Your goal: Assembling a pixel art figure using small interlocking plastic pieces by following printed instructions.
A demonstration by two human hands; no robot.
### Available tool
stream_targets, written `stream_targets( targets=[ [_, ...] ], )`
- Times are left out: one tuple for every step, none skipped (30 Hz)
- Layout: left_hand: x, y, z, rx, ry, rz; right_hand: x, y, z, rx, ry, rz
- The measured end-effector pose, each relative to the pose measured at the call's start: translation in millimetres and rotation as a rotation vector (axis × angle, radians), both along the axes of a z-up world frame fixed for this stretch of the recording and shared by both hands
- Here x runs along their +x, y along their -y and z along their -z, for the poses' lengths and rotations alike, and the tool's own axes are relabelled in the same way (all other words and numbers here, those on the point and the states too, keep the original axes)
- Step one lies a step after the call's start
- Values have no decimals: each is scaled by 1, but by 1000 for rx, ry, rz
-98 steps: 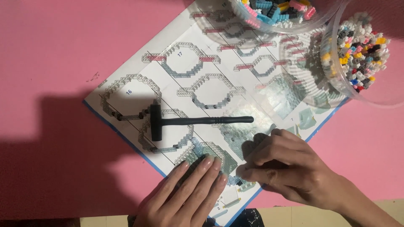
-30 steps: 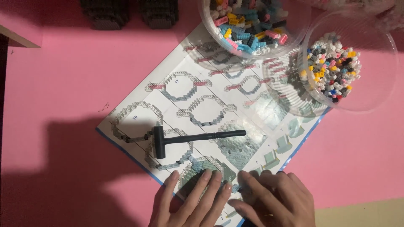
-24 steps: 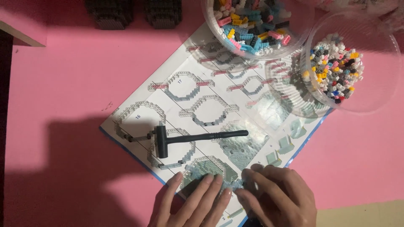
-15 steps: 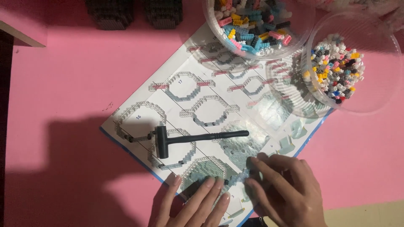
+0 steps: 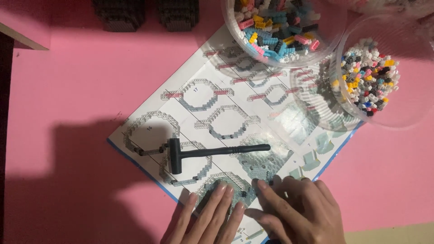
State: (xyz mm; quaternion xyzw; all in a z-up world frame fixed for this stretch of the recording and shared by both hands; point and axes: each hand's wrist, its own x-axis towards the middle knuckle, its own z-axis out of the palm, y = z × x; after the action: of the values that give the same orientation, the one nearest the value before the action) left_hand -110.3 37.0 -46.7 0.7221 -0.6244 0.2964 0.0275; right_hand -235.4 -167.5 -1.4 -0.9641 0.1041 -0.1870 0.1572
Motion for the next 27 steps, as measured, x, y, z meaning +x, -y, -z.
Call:
stream_targets(
  targets=[
    [1, 1, -1, -7, -24, 1, 3, -2, -1, -8, 33, 17],
    [1, 1, -1, -5, -25, 1, 0, 0, 1, -7, 32, 17],
    [1, 2, 0, -21, -28, -4, -2, 3, 3, -15, 14, -13],
    [1, 3, 0, -36, -32, -10, -4, 6, 5, -23, -5, -44],
    [0, 3, 0, -37, -31, -10, -6, 5, 6, -23, -5, -43],
    [0, 2, 0, -38, -45, -12, -7, 3, 7, -19, 8, 1],
    [0, 2, 0, -40, -58, -15, -8, 2, 9, -15, 21, 44],
    [0, 4, -3, -40, -58, -16, -5, 0, 8, -15, 21, 43],
    [1, 6, -6, -62, -83, -28, -2, -3, 7, -25, 44, 66],
    [1, 7, -9, -83, -109, -40, 0, -6, 6, -35, 67, 88],
    [1, 7, -8, -84, -109, -40, 1, -6, 3, -36, 67, 88],
    [1, 7, -8, -90, -95, -44, 1, -6, 1, -21, 40, 86],
    [1, 8, -7, -97, -81, -46, 1, -6, -1, -8, 13, 85],
    [0, 8, -6, -100, -80, -44, -4, -3, 4, -11, 14, 86],
    [-1, 8, -6, -109, -96, -49, -9, 0, 9, -7, 20, 73],
    [-1, 9, -5, -118, -112, -54, -13, 3, 14, -4, 26, 60],
    [0, 9, -4, -120, -110, -54, 0, -2, 2, -5, 28, 60],
    [2, 9, -4, -135, -83, -44, 13, -6, -10, -107, 140, 46],
    [3, 9, -2, -152, -57, -35, 26, -11, -22, -210, 250, 31],
    [2, 10, -1, -155, -56, -35, 17, -8, -23, -213, 251, 30],
    [2, 10, 1, -183, -61, -44, 8, -5, -24, -39, 208, 120],
    [1, 11, 2, -211, -66, -53, -1, -3, -24, 135, 164, 207],
    [-3, 12, -1, -214, -65, -52, -12, 6, -23, 133, 165, 208],
    [-7, 13, -4, -253, -158, -85, -23, 15, -22, 144, 114, 276],
    [-11, 15, -7, -294, -250, -116, -34, 25, -21, 154, 65, 345],
    [-8, 14, 3, -297, -247, -112, -37, 42, -21, 150, 69, 348],
    [-5, 15, 13, -337, -154, -35, -41, 61, -22, 13, 133, 226]
  ],
)
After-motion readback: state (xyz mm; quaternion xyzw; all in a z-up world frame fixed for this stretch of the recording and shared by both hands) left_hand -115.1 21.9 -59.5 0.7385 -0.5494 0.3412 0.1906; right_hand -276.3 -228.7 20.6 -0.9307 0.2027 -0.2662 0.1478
